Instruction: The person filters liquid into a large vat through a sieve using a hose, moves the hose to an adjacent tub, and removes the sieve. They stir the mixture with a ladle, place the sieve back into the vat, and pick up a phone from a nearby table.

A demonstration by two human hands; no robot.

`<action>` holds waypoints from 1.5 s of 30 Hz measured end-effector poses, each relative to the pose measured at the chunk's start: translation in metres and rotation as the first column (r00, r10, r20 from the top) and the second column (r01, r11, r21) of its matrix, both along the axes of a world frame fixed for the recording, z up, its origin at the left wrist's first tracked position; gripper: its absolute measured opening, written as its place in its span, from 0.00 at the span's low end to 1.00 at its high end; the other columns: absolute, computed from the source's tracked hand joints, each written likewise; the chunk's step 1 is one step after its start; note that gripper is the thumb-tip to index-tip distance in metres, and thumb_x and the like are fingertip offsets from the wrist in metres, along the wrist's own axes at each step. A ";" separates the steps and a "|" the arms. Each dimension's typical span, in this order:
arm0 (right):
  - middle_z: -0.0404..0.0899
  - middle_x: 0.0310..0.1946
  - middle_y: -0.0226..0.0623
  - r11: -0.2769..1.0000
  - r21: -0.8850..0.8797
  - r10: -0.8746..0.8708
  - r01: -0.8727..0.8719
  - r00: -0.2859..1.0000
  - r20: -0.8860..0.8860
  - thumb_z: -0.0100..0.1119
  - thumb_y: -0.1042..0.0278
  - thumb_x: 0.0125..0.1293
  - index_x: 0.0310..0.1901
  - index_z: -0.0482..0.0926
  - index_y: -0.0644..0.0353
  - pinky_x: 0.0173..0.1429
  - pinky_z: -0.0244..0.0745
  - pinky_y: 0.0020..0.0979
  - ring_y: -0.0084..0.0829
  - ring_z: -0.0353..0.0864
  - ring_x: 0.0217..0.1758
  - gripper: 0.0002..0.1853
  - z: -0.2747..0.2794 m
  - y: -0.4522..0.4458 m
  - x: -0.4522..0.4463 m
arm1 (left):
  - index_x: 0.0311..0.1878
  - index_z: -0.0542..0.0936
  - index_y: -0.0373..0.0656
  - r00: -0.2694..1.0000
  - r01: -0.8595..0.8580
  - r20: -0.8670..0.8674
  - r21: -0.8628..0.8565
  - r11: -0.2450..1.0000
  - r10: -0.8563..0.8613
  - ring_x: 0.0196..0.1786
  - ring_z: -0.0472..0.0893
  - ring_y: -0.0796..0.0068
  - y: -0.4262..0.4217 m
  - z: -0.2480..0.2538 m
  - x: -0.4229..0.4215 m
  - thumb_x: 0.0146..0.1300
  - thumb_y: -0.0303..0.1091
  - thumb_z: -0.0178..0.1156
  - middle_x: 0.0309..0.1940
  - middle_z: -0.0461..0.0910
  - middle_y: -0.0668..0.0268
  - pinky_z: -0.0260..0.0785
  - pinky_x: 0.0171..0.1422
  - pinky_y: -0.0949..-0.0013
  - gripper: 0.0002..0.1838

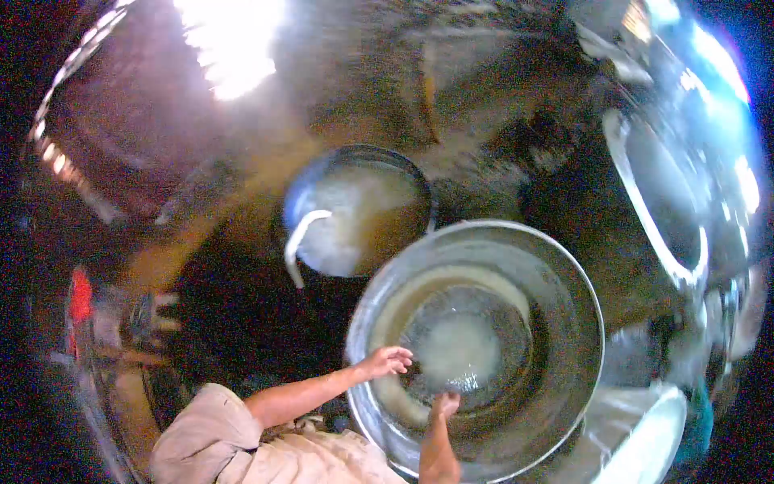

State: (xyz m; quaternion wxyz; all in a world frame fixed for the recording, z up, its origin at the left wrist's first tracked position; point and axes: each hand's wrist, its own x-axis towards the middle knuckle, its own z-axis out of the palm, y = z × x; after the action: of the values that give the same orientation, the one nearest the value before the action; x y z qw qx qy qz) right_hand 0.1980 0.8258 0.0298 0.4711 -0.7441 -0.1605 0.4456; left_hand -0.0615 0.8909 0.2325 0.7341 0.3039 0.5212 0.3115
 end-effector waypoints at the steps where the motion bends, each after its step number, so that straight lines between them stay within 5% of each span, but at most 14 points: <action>1: 0.72 0.24 0.30 0.998 0.018 0.068 -0.068 0.998 -0.004 0.50 0.80 0.53 0.38 0.73 0.59 0.18 0.66 0.29 0.26 0.70 0.18 0.10 -0.008 -0.006 -0.010 | 0.57 0.73 0.43 0.999 -0.047 0.020 0.067 0.997 0.046 0.42 0.81 0.79 -0.002 0.026 -0.012 0.65 0.35 0.54 0.44 0.81 0.66 0.72 0.43 0.73 0.18; 6: 0.72 0.28 0.34 0.914 -0.190 0.375 -0.358 0.925 0.062 0.50 0.77 0.56 0.44 0.70 0.54 0.16 0.64 0.29 0.30 0.70 0.18 0.13 0.009 0.002 -0.052 | 0.52 0.76 0.43 0.848 -0.530 0.162 0.240 0.813 0.505 0.37 0.81 0.80 -0.024 0.082 -0.112 0.64 0.36 0.55 0.40 0.81 0.68 0.71 0.37 0.76 0.14; 9: 0.71 0.30 0.35 0.991 0.001 0.128 -0.137 0.925 -0.359 0.52 0.74 0.57 0.48 0.67 0.51 0.20 0.66 0.33 0.34 0.72 0.22 0.16 -0.048 0.033 -0.038 | 0.50 0.77 0.45 0.679 -0.713 0.029 0.263 0.650 0.733 0.36 0.81 0.80 -0.059 0.062 -0.194 0.66 0.43 0.54 0.39 0.82 0.67 0.71 0.36 0.77 0.15; 12: 0.73 0.34 0.36 0.991 -0.071 0.081 -0.116 0.923 -0.375 0.54 0.70 0.57 0.49 0.69 0.53 0.24 0.70 0.37 0.38 0.75 0.27 0.17 0.038 0.061 -0.057 | 0.38 0.80 0.45 0.335 -0.939 0.004 0.087 0.334 0.942 0.31 0.80 0.80 -0.128 -0.015 -0.260 0.64 0.37 0.59 0.30 0.80 0.71 0.71 0.29 0.75 0.07; 14: 0.77 0.26 0.41 0.876 0.482 0.307 0.021 0.746 -0.591 0.59 0.63 0.59 0.28 0.77 0.65 0.31 0.69 0.41 0.34 0.72 0.25 0.12 0.073 0.058 -0.063 | 0.39 0.79 0.45 0.101 -0.993 -0.078 -0.067 0.096 0.992 0.32 0.79 0.79 -0.201 -0.073 -0.294 0.64 0.38 0.59 0.32 0.80 0.70 0.71 0.31 0.74 0.07; 18: 0.77 0.29 0.40 0.845 0.523 0.121 -0.109 0.993 0.012 0.58 0.64 0.58 0.34 0.76 0.62 0.30 0.70 0.40 0.36 0.73 0.27 0.09 0.145 0.105 -0.130 | 0.41 0.78 0.45 -0.186 -0.924 -0.329 -0.261 -0.279 0.926 0.34 0.78 0.77 -0.379 -0.150 -0.342 0.65 0.38 0.59 0.34 0.79 0.69 0.70 0.34 0.73 0.08; 22: 0.76 0.33 0.40 0.787 0.580 0.115 -0.209 0.974 0.194 0.58 0.66 0.58 0.40 0.75 0.59 0.29 0.71 0.38 0.37 0.74 0.28 0.10 0.186 0.135 -0.225 | 0.43 0.77 0.45 -0.322 -0.830 -0.430 -0.300 -0.470 0.843 0.37 0.78 0.75 -0.499 -0.156 -0.382 0.65 0.38 0.58 0.36 0.78 0.68 0.69 0.36 0.71 0.09; 31: 0.78 0.39 0.41 0.456 0.487 0.775 -0.745 0.602 0.195 0.59 0.71 0.55 0.49 0.74 0.64 0.31 0.76 0.36 0.37 0.77 0.34 0.18 0.148 0.164 -0.558 | 0.48 0.75 0.44 -0.402 -0.809 -0.296 -0.328 -0.488 0.866 0.43 0.76 0.71 -0.572 -0.155 -0.394 0.66 0.39 0.57 0.42 0.76 0.66 0.68 0.43 0.67 0.12; 33: 0.79 0.36 0.41 0.104 0.656 0.820 -0.748 0.438 0.369 0.59 0.74 0.57 0.51 0.73 0.66 0.37 0.78 0.35 0.32 0.77 0.37 0.18 0.089 0.196 -0.650 | 0.49 0.75 0.44 -0.386 -0.844 -0.231 -0.302 -0.443 0.893 0.44 0.75 0.70 -0.557 -0.140 -0.405 0.66 0.39 0.57 0.43 0.75 0.65 0.67 0.44 0.66 0.12; 34: 0.79 0.37 0.40 -0.044 0.821 0.970 -0.569 0.172 0.172 0.61 0.73 0.57 0.50 0.73 0.65 0.42 0.78 0.32 0.29 0.76 0.36 0.19 0.059 0.201 -0.704 | 0.49 0.75 0.44 -0.383 -0.856 -0.203 -0.288 -0.429 0.901 0.44 0.75 0.70 -0.551 -0.133 -0.410 0.66 0.39 0.57 0.44 0.75 0.65 0.67 0.45 0.66 0.13; 37: 0.80 0.45 0.42 -0.131 0.653 0.870 -0.746 0.229 0.436 0.57 0.76 0.62 0.55 0.73 0.67 0.45 0.79 0.37 0.36 0.79 0.42 0.18 0.142 0.110 -0.826 | 0.51 0.74 0.44 -0.374 -0.878 -0.167 -0.251 -0.407 0.912 0.46 0.74 0.68 -0.541 -0.120 -0.417 0.67 0.40 0.56 0.45 0.75 0.64 0.67 0.47 0.64 0.14; 41: 0.80 0.44 0.40 0.204 0.608 0.859 -0.767 -0.157 -0.487 0.51 0.70 0.67 0.54 0.74 0.67 0.47 0.77 0.38 0.35 0.78 0.41 0.16 0.186 0.024 -0.947 | 0.53 0.73 0.44 -0.421 -0.834 -0.237 -0.278 -0.477 0.875 0.49 0.74 0.67 -0.553 -0.127 -0.392 0.67 0.40 0.56 0.48 0.74 0.63 0.66 0.50 0.63 0.15; 43: 0.81 0.42 0.41 -0.180 0.719 0.946 -0.671 0.083 0.314 0.50 0.63 0.68 0.54 0.74 0.65 0.48 0.77 0.38 0.39 0.80 0.42 0.18 0.149 0.007 -1.007 | 0.54 0.72 0.44 -0.466 -0.775 -0.312 -0.308 -0.552 0.828 0.50 0.73 0.66 -0.567 -0.131 -0.371 0.67 0.40 0.56 0.49 0.73 0.63 0.66 0.52 0.62 0.16; 45: 0.82 0.39 0.40 -0.301 0.728 0.950 -0.616 -0.125 0.287 0.53 0.62 0.67 0.56 0.74 0.64 0.38 0.77 0.35 0.36 0.81 0.38 0.20 0.144 -0.006 -1.068 | 0.55 0.72 0.44 -0.504 -0.704 -0.387 -0.334 -0.627 0.772 0.51 0.73 0.65 -0.572 -0.129 -0.359 0.68 0.40 0.56 0.50 0.73 0.62 0.65 0.53 0.61 0.17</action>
State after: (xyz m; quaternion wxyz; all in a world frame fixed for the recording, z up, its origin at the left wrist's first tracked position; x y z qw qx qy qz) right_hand -0.8698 0.8202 0.1735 0.2514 -0.0168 -0.6805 0.6881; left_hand -0.4204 0.3186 0.1038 0.1567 -0.5300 0.5162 0.6543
